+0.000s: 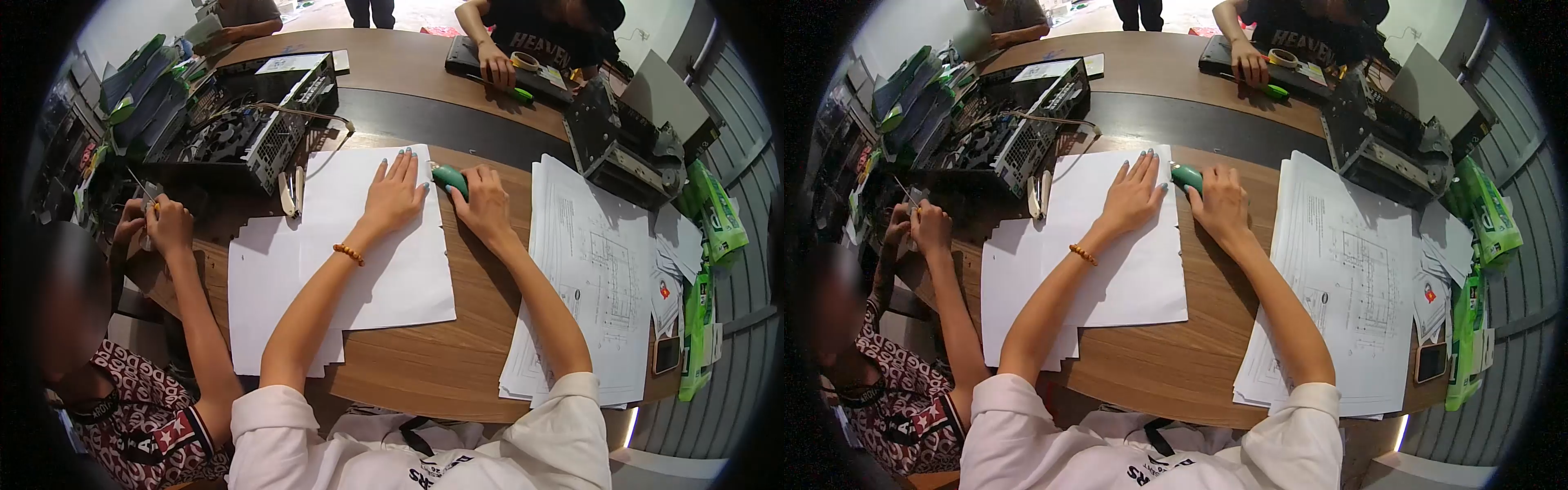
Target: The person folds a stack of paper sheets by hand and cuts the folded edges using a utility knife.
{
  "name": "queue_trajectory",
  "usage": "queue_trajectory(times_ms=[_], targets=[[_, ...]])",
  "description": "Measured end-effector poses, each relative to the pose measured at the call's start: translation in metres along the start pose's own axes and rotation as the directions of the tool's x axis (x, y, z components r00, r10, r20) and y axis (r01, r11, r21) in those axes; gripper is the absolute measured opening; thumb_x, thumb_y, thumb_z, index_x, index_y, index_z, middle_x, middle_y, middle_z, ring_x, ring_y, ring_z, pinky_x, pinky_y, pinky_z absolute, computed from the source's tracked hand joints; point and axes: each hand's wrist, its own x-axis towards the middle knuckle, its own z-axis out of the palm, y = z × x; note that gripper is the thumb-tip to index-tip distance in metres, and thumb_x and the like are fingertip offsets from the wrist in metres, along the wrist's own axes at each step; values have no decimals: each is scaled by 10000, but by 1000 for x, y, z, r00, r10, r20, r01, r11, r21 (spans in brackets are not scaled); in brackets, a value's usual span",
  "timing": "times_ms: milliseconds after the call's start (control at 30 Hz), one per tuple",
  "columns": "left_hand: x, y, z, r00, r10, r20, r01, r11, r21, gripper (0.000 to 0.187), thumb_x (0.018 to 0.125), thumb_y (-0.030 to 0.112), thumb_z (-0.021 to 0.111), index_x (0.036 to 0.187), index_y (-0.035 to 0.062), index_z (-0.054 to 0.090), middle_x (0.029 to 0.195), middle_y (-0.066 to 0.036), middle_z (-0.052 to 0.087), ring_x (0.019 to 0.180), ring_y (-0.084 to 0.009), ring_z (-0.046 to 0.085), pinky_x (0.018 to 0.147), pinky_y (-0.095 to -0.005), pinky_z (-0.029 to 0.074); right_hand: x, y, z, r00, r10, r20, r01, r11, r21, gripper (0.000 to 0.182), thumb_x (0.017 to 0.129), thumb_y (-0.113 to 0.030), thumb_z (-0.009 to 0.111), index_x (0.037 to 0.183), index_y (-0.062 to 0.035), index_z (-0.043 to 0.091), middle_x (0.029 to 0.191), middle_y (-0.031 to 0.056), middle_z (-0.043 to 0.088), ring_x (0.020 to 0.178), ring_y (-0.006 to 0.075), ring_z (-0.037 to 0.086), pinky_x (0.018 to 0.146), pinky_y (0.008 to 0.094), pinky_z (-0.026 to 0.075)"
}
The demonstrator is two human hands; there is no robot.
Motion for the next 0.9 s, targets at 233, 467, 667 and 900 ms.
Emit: queue_trajectory(times_ms=[233,467,667,900], targets=[[0,1,1,1000,-18,-13,18,1000,-12,570,872,328,377,1299,-46,322,1375,-174,314,1293,-237,279,1065,-403,171,-4,-2,-7,1000,0,7,1,998,-60,268,729,-204,629,889,-1,557,879,143,528,834,303,509,668,403,469],[-1,0,1,1000,-22,-16,23,999,38,553,881,315,375,1304,-35,308,1379,-166,308,1296,-242,268,1061,-412,189,7,8,-5,999,-43,-2,43,999,-28,272,727,-203,628,886,7,560,872,154,528,846,313,514,678,405,470],[-1,1,4,1000,-21,-10,22,999,42,562,879,320,377,1306,-38,302,1382,-161,304,1299,-239,263,1063,-410,186,11,28,-10,997,68,21,-66,992,-110,255,748,-212,627,916,-22,598,897,122,558,838,297,545,714,393,465],[-1,1,2,999,-32,-38,31,999,-31,552,868,298,393,1283,-60,324,1367,-185,318,1289,-256,277,1060,-412,189,-5,18,-33,998,46,35,-45,998,-40,260,733,-228,631,897,-30,593,883,109,547,849,280,532,691,396,474]])
